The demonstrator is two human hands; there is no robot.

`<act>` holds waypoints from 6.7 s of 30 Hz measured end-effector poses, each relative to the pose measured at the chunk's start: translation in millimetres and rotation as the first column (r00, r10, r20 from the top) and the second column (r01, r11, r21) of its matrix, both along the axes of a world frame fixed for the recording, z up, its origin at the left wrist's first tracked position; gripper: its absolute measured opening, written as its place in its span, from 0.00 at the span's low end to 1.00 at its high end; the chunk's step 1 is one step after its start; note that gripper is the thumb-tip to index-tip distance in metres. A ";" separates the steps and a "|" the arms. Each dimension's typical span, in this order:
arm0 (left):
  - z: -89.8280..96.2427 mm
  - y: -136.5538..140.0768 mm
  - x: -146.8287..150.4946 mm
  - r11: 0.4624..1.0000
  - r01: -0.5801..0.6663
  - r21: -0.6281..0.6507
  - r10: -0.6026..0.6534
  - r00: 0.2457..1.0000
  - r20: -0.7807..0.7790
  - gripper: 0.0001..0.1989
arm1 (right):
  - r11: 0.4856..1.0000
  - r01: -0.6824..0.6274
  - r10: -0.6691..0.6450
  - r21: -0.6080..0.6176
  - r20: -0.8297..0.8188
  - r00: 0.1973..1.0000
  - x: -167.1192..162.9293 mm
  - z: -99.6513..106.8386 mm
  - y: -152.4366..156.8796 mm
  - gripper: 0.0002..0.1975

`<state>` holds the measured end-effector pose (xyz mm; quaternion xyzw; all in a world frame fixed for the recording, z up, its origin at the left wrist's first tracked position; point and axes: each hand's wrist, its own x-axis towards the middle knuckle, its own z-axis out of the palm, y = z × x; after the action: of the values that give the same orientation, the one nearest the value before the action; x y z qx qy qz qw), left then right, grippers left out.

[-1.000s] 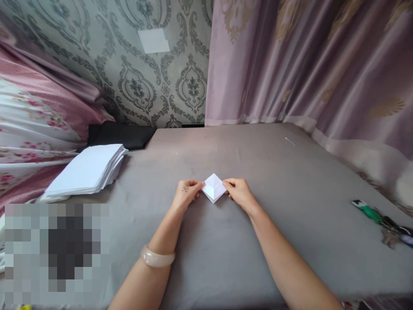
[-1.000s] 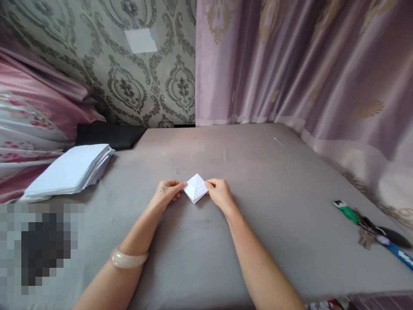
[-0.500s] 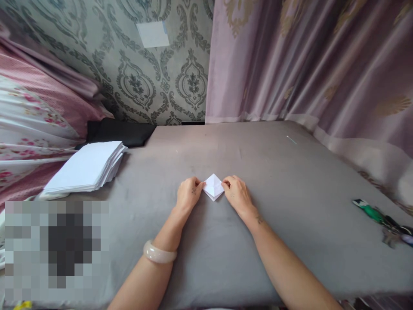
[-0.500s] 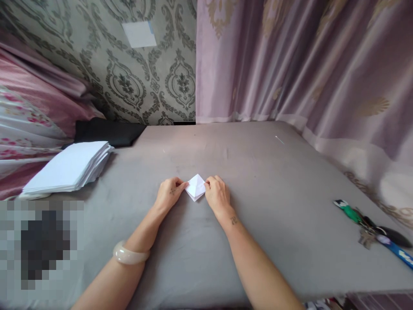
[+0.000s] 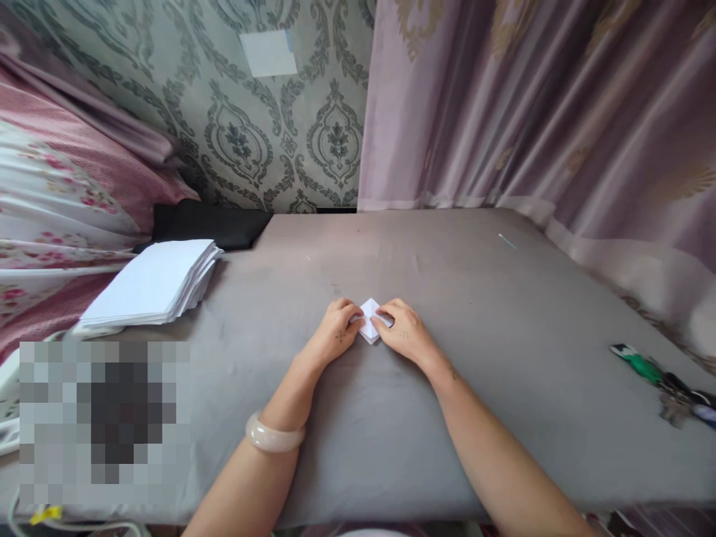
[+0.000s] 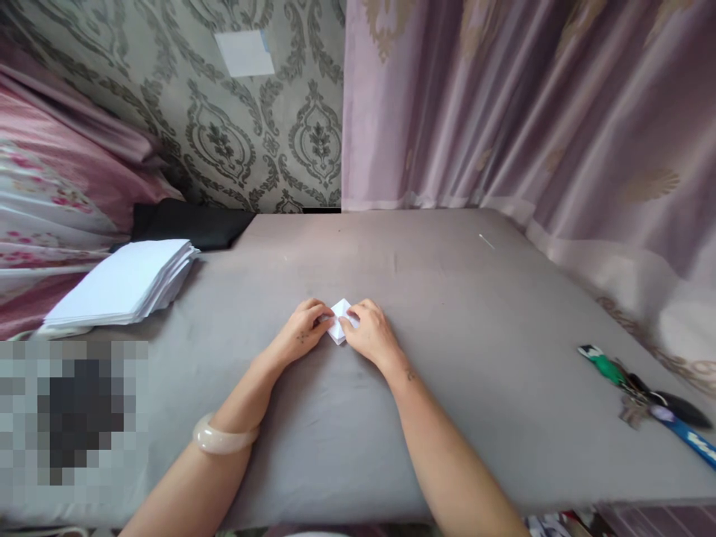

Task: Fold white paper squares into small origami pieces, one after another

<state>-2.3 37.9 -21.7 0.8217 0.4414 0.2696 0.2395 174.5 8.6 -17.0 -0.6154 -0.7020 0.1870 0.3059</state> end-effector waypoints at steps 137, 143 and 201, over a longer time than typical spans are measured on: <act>0.0 5.0 -2.7 0.970 -0.229 -0.084 0.225 0.973 -0.049 0.12 | 0.990 0.134 -0.128 -0.042 0.110 0.986 7.9 0.7 2.2 0.11; 1.4 5.2 1.5 0.969 -0.243 -0.045 0.234 0.961 -0.147 0.11 | 0.988 0.153 -0.149 -0.019 0.153 0.977 3.5 2.9 1.0 0.08; 11.8 15.0 -4.9 0.905 -0.278 -0.323 0.283 0.959 -0.031 0.08 | 0.984 0.158 -0.136 -0.078 0.233 0.963 5.0 -1.9 11.2 0.10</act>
<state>-7.3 53.0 -9.8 0.6969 0.5911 0.2317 0.3337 179.5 19.7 -19.0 -0.6969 -0.6750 0.1260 0.2070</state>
